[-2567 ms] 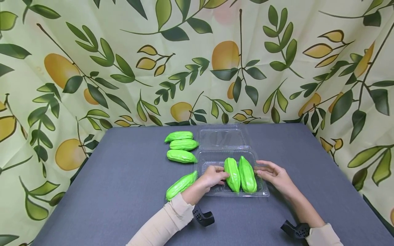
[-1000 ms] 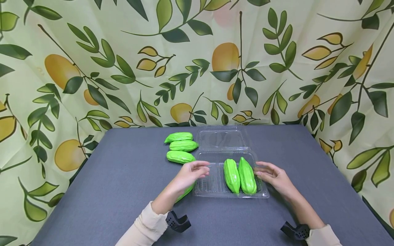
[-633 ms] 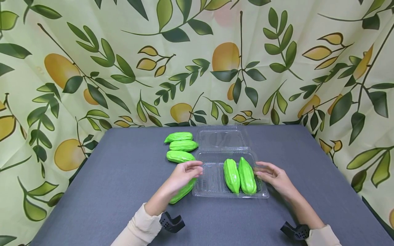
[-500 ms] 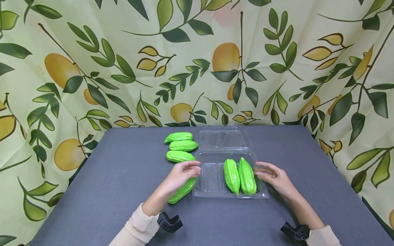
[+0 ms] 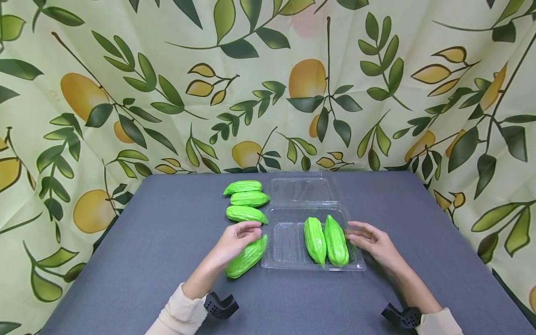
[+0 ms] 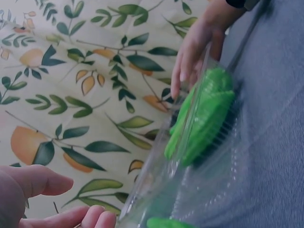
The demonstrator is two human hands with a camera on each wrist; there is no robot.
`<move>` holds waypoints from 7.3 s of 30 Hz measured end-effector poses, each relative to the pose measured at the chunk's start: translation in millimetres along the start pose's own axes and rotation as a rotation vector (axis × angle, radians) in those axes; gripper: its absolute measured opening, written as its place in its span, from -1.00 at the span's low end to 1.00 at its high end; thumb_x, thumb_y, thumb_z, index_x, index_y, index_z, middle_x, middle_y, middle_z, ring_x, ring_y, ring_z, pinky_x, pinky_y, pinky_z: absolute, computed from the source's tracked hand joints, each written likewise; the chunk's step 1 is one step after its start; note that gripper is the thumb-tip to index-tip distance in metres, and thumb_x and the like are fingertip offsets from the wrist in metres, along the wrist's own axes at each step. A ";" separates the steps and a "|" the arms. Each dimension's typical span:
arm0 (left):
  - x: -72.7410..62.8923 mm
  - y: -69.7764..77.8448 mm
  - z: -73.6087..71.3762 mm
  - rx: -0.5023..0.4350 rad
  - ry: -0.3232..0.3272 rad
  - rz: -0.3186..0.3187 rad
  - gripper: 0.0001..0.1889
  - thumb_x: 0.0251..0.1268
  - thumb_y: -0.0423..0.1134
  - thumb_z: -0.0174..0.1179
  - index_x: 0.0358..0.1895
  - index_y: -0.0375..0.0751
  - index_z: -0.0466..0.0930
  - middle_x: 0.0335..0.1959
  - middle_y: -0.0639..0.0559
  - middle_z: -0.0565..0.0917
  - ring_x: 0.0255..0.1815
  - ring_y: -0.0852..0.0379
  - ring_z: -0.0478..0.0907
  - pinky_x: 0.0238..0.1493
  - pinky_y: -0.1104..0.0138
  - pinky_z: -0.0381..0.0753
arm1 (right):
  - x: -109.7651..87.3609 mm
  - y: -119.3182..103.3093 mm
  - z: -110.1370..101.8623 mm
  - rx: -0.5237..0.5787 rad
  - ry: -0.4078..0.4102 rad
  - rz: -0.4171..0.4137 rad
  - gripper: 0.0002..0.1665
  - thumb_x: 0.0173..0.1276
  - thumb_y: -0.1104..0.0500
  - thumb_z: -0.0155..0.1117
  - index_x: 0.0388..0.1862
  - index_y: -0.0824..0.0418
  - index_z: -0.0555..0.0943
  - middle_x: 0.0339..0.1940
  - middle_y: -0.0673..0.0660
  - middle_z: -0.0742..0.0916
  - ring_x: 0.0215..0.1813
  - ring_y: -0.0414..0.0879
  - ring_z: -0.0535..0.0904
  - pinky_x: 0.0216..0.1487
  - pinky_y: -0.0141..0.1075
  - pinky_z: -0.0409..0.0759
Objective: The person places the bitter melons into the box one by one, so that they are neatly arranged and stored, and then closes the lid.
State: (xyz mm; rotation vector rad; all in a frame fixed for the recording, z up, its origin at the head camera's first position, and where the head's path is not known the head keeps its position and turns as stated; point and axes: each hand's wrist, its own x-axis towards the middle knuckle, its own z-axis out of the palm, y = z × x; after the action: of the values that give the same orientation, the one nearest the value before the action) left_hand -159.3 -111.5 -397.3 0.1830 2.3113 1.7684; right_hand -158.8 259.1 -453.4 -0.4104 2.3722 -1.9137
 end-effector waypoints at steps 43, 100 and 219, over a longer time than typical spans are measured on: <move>-9.5 -37.5 -29.7 0.207 -0.157 -0.069 -0.41 0.26 -0.16 0.26 0.25 -0.50 0.39 0.20 -0.39 0.54 0.20 -0.20 0.51 0.12 0.20 0.61 | 0.4 1.3 0.5 -0.002 0.002 -0.016 -0.42 0.42 0.27 0.14 0.27 0.61 0.28 -0.11 -0.37 0.72 -0.06 -0.47 0.66 -0.09 -0.59 0.63; -9.8 -39.3 -31.1 0.174 -0.158 -0.100 -0.37 0.19 -0.22 0.29 0.27 -0.50 0.37 0.09 -0.37 0.59 -0.08 0.13 0.56 -0.15 0.41 0.57 | -1.0 -0.3 0.8 0.003 0.004 -0.008 -0.43 0.42 0.26 0.14 0.28 0.58 0.28 -0.10 -0.35 0.72 -0.05 -0.48 0.66 -0.09 -0.60 0.63; 7.6 12.2 -9.8 -0.124 -0.043 -0.077 -0.41 0.36 -0.27 0.07 0.37 -0.53 0.20 0.20 -0.41 0.51 -0.09 0.28 0.60 0.09 0.35 0.66 | -1.5 -0.8 0.2 -0.002 0.003 0.013 -0.44 0.44 0.26 0.12 0.30 0.54 0.29 -0.11 -0.37 0.72 -0.06 -0.48 0.65 -0.07 -0.60 0.62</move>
State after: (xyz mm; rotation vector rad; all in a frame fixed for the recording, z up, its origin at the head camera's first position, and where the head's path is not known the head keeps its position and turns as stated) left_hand -169.6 -115.7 -383.9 0.1092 2.1414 1.8438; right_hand -157.2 259.2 -452.9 -0.3920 2.3726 -1.9081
